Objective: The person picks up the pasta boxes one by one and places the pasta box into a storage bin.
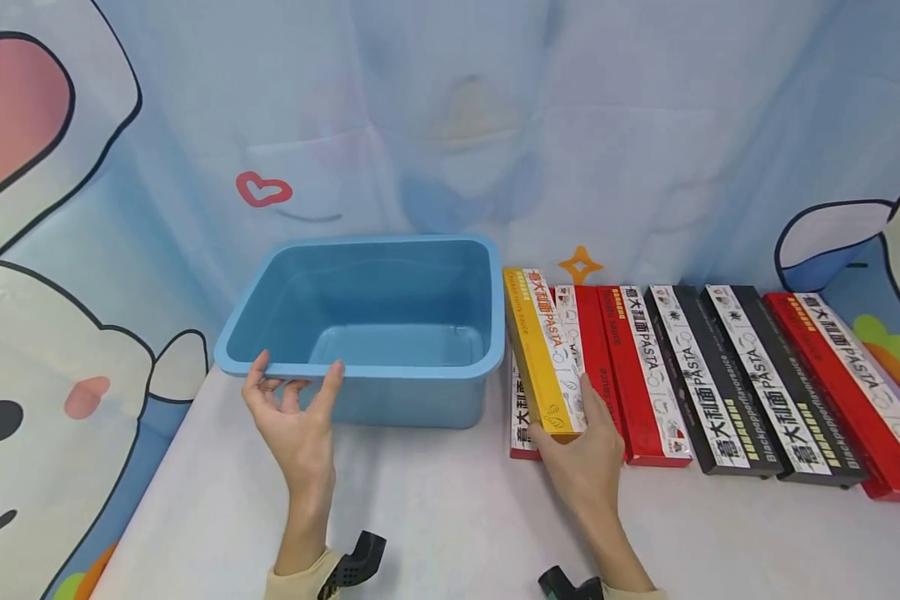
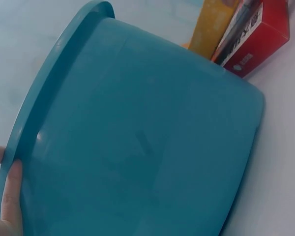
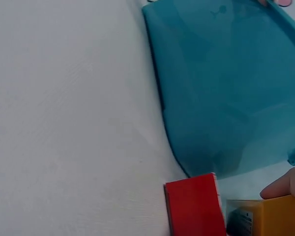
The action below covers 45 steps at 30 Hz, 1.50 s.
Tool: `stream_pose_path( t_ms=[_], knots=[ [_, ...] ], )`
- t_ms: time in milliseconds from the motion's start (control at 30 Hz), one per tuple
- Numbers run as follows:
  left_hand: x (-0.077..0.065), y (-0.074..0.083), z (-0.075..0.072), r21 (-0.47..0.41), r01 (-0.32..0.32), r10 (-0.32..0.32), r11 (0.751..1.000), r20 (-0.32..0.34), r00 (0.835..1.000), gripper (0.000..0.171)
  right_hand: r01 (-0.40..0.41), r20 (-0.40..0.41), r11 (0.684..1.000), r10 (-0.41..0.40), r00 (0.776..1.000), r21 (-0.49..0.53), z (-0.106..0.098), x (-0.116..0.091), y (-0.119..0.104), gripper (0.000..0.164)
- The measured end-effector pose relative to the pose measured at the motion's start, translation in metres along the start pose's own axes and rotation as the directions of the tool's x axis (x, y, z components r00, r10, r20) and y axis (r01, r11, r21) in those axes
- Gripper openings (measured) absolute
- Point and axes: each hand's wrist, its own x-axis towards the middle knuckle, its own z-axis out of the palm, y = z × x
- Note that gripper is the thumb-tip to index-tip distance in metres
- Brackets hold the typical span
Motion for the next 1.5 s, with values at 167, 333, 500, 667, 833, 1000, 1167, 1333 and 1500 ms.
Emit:
stream_pose_path(
  t_ms=[167,333,500,667,833,1000,1167,1333,1500],
  knots=[
    [0.0,0.001,0.0,0.001,0.0,0.0,1.0,-0.005,1.0,0.088,-0.074,0.019,0.997,0.074,0.997,0.0,-0.016,-0.006,0.0,0.09],
    [0.0,0.001,0.001,0.0,0.002,-0.002,1.0,-0.006,1.0,0.088,-0.116,0.025,0.993,0.116,0.993,0.006,-0.036,-0.014,-0.003,0.087],
    [0.0,0.001,0.001,-0.001,0.004,-0.004,1.0,-0.009,1.0,0.088,-0.107,0.024,0.994,0.107,0.994,-0.002,-0.061,-0.017,-0.007,0.088],
    [0.0,0.001,0.002,-0.002,0.004,-0.004,1.0,-0.008,1.0,0.088,-0.053,-0.012,0.997,0.052,0.999,-0.057,-0.091,-0.015,-0.019,0.088],
    [0.001,0.001,0.002,0.003,-0.001,0.001,1.0,-0.013,1.0,0.088,0.172,-0.034,0.982,-0.175,0.984,-0.074,-0.112,-0.005,-0.041,0.092],
    [0.0,0.001,0.003,-0.005,0.004,-0.004,1.0,-0.019,1.0,0.088,0.353,0.016,0.935,-0.353,0.936,-0.015,-0.118,0.009,-0.065,0.097],
    [-0.002,0.0,0.004,-0.015,0.014,-0.014,1.0,-0.009,1.0,0.089,0.448,0.061,0.893,-0.45,0.891,0.033,-0.118,0.02,-0.092,0.101],
    [-0.001,0.0,0.004,-0.022,0.002,-0.002,1.0,-0.01,1.0,0.089,0.502,0.164,0.858,-0.514,0.842,0.114,-0.118,0.035,-0.121,0.094],
    [0.0,0.0,0.003,-0.024,-0.008,0.008,1.0,-0.012,1.0,0.088,0.465,0.317,0.869,-0.495,0.809,0.172,-0.114,0.057,-0.144,0.087]
  ],
)
